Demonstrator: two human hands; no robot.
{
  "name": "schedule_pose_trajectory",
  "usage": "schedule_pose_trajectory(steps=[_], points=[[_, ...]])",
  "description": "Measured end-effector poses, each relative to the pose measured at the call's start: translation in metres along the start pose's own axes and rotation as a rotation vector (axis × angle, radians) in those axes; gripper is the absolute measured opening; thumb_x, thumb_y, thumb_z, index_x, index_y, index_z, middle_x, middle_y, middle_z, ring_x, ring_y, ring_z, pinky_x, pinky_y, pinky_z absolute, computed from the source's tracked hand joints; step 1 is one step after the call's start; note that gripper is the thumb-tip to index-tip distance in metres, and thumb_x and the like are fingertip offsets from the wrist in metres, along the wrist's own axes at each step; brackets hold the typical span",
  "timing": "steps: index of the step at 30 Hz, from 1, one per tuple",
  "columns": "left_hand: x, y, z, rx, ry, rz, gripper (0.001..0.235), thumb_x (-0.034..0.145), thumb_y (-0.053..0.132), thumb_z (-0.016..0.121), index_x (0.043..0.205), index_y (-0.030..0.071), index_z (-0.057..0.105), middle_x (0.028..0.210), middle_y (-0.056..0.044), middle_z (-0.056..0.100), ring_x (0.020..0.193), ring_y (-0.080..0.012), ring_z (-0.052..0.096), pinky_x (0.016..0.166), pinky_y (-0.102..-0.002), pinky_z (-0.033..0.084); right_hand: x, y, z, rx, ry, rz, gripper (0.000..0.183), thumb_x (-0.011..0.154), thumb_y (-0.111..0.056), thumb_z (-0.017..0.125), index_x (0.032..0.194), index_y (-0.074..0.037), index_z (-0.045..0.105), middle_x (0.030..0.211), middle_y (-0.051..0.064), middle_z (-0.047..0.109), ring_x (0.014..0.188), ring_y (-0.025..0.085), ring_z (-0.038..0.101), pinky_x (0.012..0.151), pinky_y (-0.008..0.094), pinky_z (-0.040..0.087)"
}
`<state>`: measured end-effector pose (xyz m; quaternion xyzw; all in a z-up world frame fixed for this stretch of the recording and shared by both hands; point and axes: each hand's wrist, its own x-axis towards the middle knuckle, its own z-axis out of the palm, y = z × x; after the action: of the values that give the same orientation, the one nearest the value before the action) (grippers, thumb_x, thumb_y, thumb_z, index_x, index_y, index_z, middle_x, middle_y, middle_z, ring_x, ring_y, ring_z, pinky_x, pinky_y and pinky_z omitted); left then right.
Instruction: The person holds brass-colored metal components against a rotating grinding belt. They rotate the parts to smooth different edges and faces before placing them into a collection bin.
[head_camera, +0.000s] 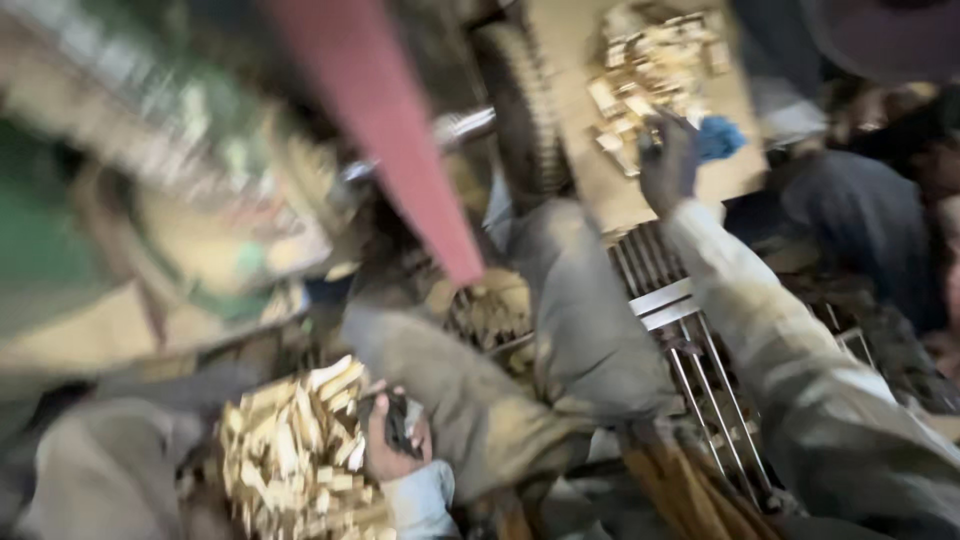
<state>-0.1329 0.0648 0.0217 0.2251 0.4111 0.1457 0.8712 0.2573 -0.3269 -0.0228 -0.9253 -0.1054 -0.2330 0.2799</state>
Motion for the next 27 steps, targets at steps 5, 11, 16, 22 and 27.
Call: schedule_pose_trajectory(steps=[5, 11, 16, 22, 27], points=[[-0.018, 0.002, -0.109, 0.028, 0.221, 0.172, 0.019, 0.094, 0.019, 0.065, 0.111, 0.009, 0.065, 0.085, -0.003, 0.066, 0.047, -0.0104, 0.048, 0.036, -0.022, 0.034, -0.094, -0.122, -0.070, 0.372, -0.233, 0.406, 0.021, 0.102, -0.011, 0.067, 0.122, -0.004, 0.068, 0.119, 0.016, 0.067, 0.104, 0.033, 0.067, 0.092, 0.042, 0.053], [-0.017, -0.040, -0.273, 0.534, 0.525, 0.535, 0.021, 0.089, 0.015, 0.074, 0.100, 0.000, 0.066, 0.088, -0.009, 0.071, 0.065, -0.0196, 0.064, 0.056, -0.035, 0.055, -0.142, -0.192, -0.097, 0.120, -0.224, -0.260, 0.012, 0.100, -0.006, 0.069, 0.112, -0.002, 0.069, 0.117, 0.017, 0.072, 0.114, 0.038, 0.065, 0.104, 0.046, 0.050], [-0.017, -0.076, -0.292, 1.549, 0.492, 0.644, 0.023, 0.096, 0.028, 0.072, 0.088, 0.007, 0.070, 0.090, -0.018, 0.072, 0.085, -0.0386, 0.068, 0.078, -0.046, 0.055, -0.136, -0.183, -0.084, 0.138, -0.300, -0.222, 0.007, 0.102, -0.006, 0.070, 0.106, -0.001, 0.067, 0.115, 0.017, 0.072, 0.113, 0.038, 0.065, 0.103, 0.047, 0.050], [0.018, -0.088, -0.267, 1.430, 0.445, 0.692, 0.034, 0.085, 0.032, 0.076, 0.106, 0.006, 0.070, 0.097, -0.022, 0.066, 0.086, -0.0449, 0.064, 0.076, -0.051, 0.053, -0.140, -0.174, -0.083, 0.100, -0.311, -0.253, 0.009, 0.102, -0.008, 0.072, 0.106, -0.001, 0.067, 0.118, 0.018, 0.072, 0.114, 0.039, 0.063, 0.102, 0.048, 0.049], [0.036, -0.064, -0.277, 1.418, 0.303, 0.380, 0.035, 0.082, 0.039, 0.078, 0.108, 0.016, 0.073, 0.103, -0.013, 0.075, 0.097, -0.0340, 0.072, 0.089, -0.044, 0.057, -0.141, -0.173, -0.080, 0.083, -0.288, -0.186, 0.012, 0.100, -0.009, 0.075, 0.107, -0.003, 0.068, 0.115, 0.018, 0.072, 0.111, 0.039, 0.063, 0.100, 0.048, 0.049]])
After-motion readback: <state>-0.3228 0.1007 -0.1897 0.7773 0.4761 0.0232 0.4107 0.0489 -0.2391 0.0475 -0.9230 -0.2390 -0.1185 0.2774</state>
